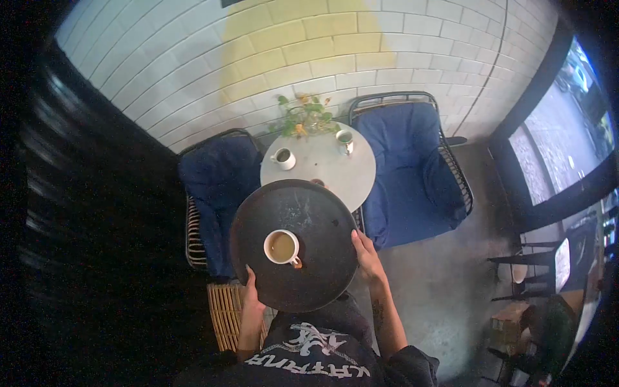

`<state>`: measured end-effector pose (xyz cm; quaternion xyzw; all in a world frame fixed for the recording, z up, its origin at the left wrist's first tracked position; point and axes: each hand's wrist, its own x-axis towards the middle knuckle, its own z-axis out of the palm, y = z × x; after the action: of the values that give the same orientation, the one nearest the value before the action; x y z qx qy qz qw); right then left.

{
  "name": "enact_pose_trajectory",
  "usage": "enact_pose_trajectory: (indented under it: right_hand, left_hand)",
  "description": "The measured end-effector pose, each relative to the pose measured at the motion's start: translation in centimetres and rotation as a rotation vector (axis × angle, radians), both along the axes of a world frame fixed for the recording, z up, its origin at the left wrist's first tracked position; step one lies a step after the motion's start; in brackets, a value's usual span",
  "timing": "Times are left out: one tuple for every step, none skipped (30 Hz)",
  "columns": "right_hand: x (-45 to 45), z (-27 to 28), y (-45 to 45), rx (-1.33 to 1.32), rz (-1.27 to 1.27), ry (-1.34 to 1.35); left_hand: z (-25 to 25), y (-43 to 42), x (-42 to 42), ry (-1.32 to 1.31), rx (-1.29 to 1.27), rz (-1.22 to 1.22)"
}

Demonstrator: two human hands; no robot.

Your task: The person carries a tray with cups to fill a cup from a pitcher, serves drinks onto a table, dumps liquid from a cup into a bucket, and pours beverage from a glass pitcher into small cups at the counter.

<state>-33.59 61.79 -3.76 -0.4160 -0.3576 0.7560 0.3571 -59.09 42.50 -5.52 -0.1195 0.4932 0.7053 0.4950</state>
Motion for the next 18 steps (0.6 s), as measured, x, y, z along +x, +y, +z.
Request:
enact_pose_trajectory:
  right_hand:
    - [-0.1, 1.2, 0.7, 0.070, 0.037, 0.063]
    - [0.0, 0.8, 1.7, 0.069, 0.025, 0.050]
    - [0.2, 0.0, 2.7, 0.010, 0.044, 0.068]
    - [-0.1, -0.7, 3.9, -0.050, 0.061, 0.082]
    - [0.0, -1.1, 4.9, -0.054, 0.055, 0.069]
    - [-0.2, -1.3, 6.1, -0.084, 0.045, 0.014]
    - [-0.6, -1.4, 7.6, -0.113, 0.038, -0.043]
    - [-1.2, -1.6, 9.0, -0.104, 0.036, -0.056]
    - [-2.0, -1.9, 10.3, -0.050, 0.031, -0.109]
    - [-2.8, -2.5, 11.4, -0.003, 0.033, -0.162]
    - [-3.4, -3.3, 12.7, 0.095, 0.105, -0.216]
    - [-4.7, -3.7, 14.1, 0.083, 0.122, -0.221]
    - [-6.3, -4.2, 15.6, 0.121, 0.154, -0.307]
    - [-8.1, -4.8, 17.2, 0.165, 0.185, -0.389]
    - [-9.9, -6.2, 18.6, 0.212, 0.184, -0.351]
    - [-11.8, -7.9, 20.1, 0.206, 0.195, -0.346]
    - [-13.8, -9.7, 21.4, 0.321, 0.213, -0.393]
    - [-15.5, -10.7, 22.4, 0.435, 0.234, -0.439]
  left_hand:
    - [-1.0, 0.9, -0.4, -0.038, 0.047, -0.013]
    - [-2.0, 1.8, -0.8, -0.077, 0.095, -0.022]
    - [-1.3, 3.2, -0.7, -0.092, 0.091, -0.029]
    - [0.1, 5.2, -1.1, -0.057, -0.004, -0.038]
    - [0.8, 6.7, -1.2, -0.017, -0.098, -0.044]
    - [-0.9, 7.3, -2.0, -0.029, -0.095, -0.051]
    - [-3.9, 7.6, -3.2, -0.011, -0.024, -0.044]
    - [-5.6, 8.5, -4.3, 0.007, 0.051, -0.033]
    - [-5.5, 10.0, -5.2, -0.006, 0.058, -0.029]
    - [-5.4, 10.8, -6.1, -0.037, 0.054, 0.019]
    - [-4.9, 10.9, -6.7, -0.068, 0.039, 0.069]
    - [-3.0, 11.8, -7.0, -0.074, 0.026, 0.085]
    - [-0.9, 13.2, -7.4, -0.007, -0.160, 0.177]
    - [0.3, 14.4, -8.2, 0.060, -0.343, 0.269]
    - [-0.8, 14.4, -9.4, 0.063, -0.347, 0.282]
    - [-2.8, 13.5, -10.8, 0.038, -0.208, 0.241]
    - [-4.3, 12.6, -11.8, 0.011, -0.076, 0.199]
    - [-4.9, 11.9, -12.7, 0.009, -0.094, 0.210]
